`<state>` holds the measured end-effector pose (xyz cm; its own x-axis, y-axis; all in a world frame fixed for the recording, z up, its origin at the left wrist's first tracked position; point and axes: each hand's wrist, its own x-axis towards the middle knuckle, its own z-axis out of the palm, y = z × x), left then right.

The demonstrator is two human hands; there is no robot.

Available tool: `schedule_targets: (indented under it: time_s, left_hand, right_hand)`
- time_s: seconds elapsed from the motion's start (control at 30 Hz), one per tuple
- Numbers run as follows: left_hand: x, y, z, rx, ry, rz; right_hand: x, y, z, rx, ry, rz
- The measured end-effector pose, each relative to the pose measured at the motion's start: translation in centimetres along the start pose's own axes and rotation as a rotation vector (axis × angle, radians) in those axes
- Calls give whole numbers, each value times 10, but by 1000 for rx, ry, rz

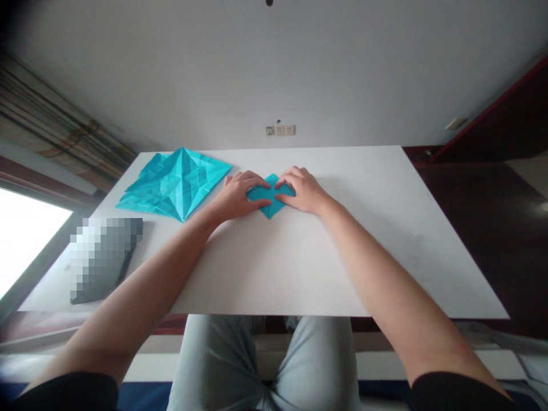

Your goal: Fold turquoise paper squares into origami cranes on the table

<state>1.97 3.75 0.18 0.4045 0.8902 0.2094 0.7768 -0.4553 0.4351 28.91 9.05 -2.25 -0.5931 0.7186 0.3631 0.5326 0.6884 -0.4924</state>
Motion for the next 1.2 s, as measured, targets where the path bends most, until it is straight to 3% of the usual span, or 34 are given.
schedule_targets:
  time_s: [0.3, 0.47, 0.8, 0.93, 1.03, 1.2]
  left_hand:
    - [0, 13, 2, 47, -32, -193]
    - [-1, 14, 6, 82, 37, -326]
    - [2, 14, 2, 17, -8, -318]
    - [3, 10, 5, -101, 19, -251]
    - [4, 4, 10, -234, 110, -212]
    - [8, -5, 17, -649, 168, -137]
  right_hand:
    - [-1, 7, 11, -192, 129, 262]
    - [1, 2, 4, -104, 90, 288]
    - [2, 0, -4, 237, 59, 354]
    - [2, 1, -2, 312, 72, 331]
    - [3, 2, 0, 487, 100, 298]
    - [6, -2, 0, 695, 115, 252]
